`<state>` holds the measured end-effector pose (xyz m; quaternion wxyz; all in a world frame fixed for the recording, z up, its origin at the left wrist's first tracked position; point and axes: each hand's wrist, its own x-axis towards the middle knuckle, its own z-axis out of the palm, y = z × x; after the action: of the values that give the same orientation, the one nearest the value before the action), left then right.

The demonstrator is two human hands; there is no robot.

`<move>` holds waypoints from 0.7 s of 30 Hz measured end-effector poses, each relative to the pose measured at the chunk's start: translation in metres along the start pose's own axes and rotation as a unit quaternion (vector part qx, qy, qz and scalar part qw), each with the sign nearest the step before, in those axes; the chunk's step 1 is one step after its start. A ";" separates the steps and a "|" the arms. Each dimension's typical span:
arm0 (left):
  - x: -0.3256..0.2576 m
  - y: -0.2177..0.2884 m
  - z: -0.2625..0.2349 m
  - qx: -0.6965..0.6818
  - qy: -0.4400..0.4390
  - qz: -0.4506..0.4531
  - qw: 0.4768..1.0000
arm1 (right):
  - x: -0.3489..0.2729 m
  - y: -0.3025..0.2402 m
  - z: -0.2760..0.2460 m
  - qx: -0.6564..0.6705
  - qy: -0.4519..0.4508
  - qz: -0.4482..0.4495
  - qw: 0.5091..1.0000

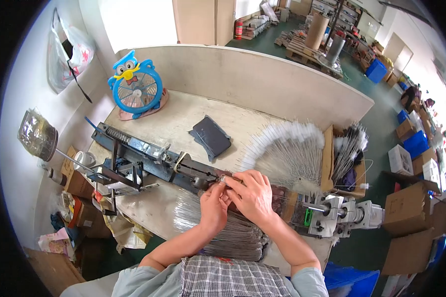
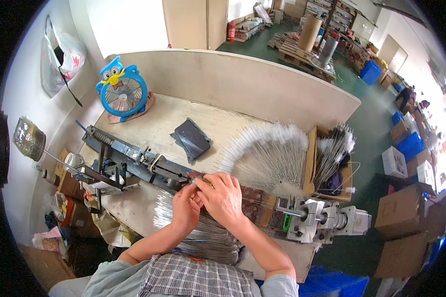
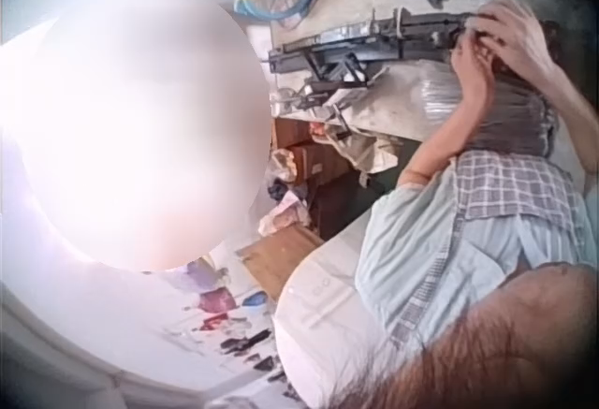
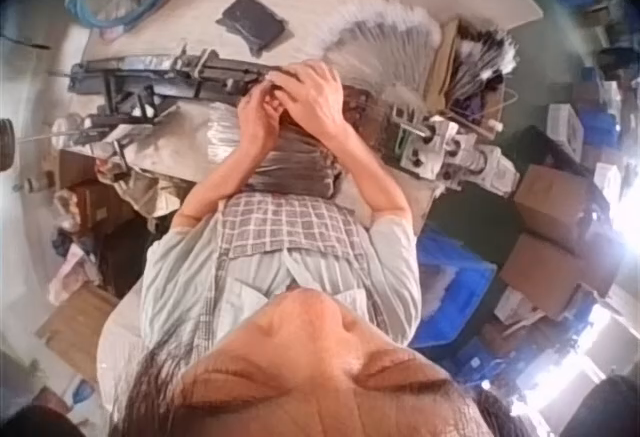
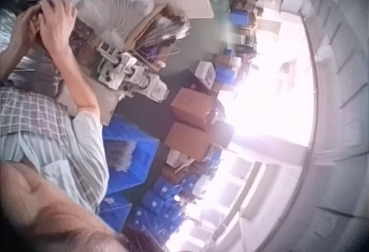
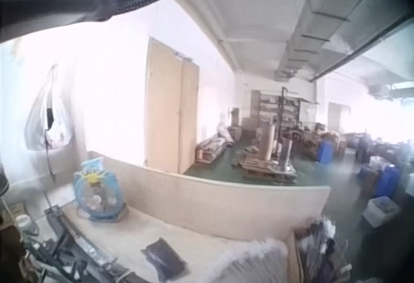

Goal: Assembling small bristled brushes using a specialized industrial assembly machine.

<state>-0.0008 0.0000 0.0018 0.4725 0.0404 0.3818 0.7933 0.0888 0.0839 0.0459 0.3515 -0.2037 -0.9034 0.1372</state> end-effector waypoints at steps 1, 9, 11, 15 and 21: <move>-0.001 0.001 0.002 -0.006 0.018 0.008 1.000 | -0.001 0.000 0.000 0.000 0.004 0.005 1.000; -0.001 0.002 0.009 0.004 0.020 0.011 1.000 | -0.008 0.015 -0.010 0.003 0.002 0.001 1.000; -0.003 0.000 0.009 0.008 0.015 0.012 1.000 | -0.008 0.014 -0.012 0.006 -0.010 0.005 1.000; -0.001 0.002 0.001 -0.003 0.008 0.013 1.000 | -0.001 0.004 -0.007 0.013 -0.015 -0.004 1.000; -0.003 0.001 0.003 -0.016 0.006 0.005 1.000 | -0.003 0.006 -0.001 -0.008 -0.013 -0.010 1.000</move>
<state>0.0012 -0.0006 0.0056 0.4671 0.0298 0.3718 0.8017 0.0935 0.0875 0.0429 0.3390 -0.1955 -0.9112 0.1289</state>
